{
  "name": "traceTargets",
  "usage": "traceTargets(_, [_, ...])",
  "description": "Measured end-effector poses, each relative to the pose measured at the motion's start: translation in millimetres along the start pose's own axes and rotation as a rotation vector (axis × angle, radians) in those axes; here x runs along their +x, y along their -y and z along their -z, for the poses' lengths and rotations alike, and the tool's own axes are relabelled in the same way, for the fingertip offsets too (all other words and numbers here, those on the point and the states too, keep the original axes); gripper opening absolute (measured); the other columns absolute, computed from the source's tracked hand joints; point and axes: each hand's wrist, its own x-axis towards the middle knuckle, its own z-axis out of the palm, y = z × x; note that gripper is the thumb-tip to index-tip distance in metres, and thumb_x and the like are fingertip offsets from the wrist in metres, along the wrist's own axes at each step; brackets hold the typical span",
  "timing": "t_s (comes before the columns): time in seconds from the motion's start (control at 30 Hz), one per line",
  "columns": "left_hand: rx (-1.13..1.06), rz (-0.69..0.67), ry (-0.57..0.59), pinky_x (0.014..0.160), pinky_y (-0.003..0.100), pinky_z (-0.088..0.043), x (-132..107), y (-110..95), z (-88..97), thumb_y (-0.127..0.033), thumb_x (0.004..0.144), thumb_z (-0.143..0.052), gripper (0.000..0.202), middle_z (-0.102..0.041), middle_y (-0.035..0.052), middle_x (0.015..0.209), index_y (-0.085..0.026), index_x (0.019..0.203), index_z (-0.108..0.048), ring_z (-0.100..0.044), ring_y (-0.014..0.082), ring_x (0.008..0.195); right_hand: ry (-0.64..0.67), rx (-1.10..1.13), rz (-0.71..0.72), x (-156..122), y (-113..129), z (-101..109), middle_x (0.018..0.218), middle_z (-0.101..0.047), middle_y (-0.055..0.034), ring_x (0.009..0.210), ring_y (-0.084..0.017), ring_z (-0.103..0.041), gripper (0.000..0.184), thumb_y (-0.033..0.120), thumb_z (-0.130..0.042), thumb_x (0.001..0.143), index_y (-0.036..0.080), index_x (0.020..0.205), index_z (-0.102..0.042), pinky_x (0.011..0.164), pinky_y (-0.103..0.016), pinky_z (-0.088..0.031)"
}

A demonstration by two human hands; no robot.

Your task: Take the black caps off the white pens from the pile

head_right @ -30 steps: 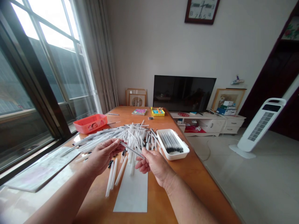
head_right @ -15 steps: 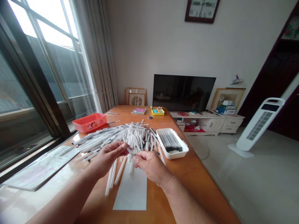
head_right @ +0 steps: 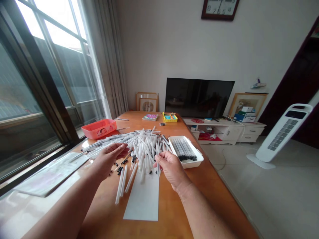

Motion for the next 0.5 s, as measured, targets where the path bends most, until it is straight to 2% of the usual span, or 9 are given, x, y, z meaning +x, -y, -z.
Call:
traceTargets(0.1, [0.122, 0.036, -0.101, 0.071, 0.028, -0.048, 8, 3, 18.3, -0.053, 0.071, -0.074, 0.043, -0.070, 0.0057, 0.078, -0.015, 0.091, -0.069, -0.062, 0.0167, 0.072, -0.047, 0.015, 0.007, 3, -3, 4, 0.068, -0.070, -0.0032, 0.059, -0.012, -0.049, 0.027, 0.045, -0.067, 0.083, 0.018, 0.084, -0.064, 0.060, -0.025, -0.036])
traceTargets(0.2, [0.277, 0.049, -0.107, 0.059, 0.024, -0.043, 11, 9, 29.9, -0.047, 0.072, -0.070, 0.035, -0.066, 0.0023, 0.068, -0.015, 0.087, -0.068, -0.056, 0.0142, 0.062, -0.053, 0.016, 0.011, 3, -4, 4, 0.068, -0.070, -0.0039, 0.059, -0.012, -0.048, 0.027, 0.044, -0.067, 0.083, 0.017, 0.084, -0.064, 0.059, -0.025, -0.036])
traceTargets(0.37, [0.609, 0.012, -0.148, 0.053, 0.024, -0.038, 13, 20, 38.5, -0.032, 0.069, -0.066, 0.019, -0.062, -0.0007, 0.061, -0.017, 0.080, -0.069, -0.054, 0.0151, 0.057, -0.057, 0.016, 0.018, 1, -1, 4, 0.070, -0.070, -0.0050, 0.058, -0.011, -0.047, 0.027, 0.043, -0.067, 0.084, 0.016, 0.083, -0.064, 0.058, -0.025, -0.036])
traceTargets(0.5, [0.883, 0.013, -0.109, 0.053, 0.025, -0.036, 16, 27, 36.9, -0.024, 0.070, -0.060, 0.015, -0.062, -0.0006, 0.059, -0.019, 0.080, -0.070, -0.054, 0.0158, 0.056, -0.082, 0.022, 0.022, 2, 1, 5, 0.068, -0.070, -0.0049, 0.056, -0.011, -0.047, 0.028, 0.045, -0.067, 0.083, 0.016, 0.082, -0.064, 0.056, -0.024, -0.036])
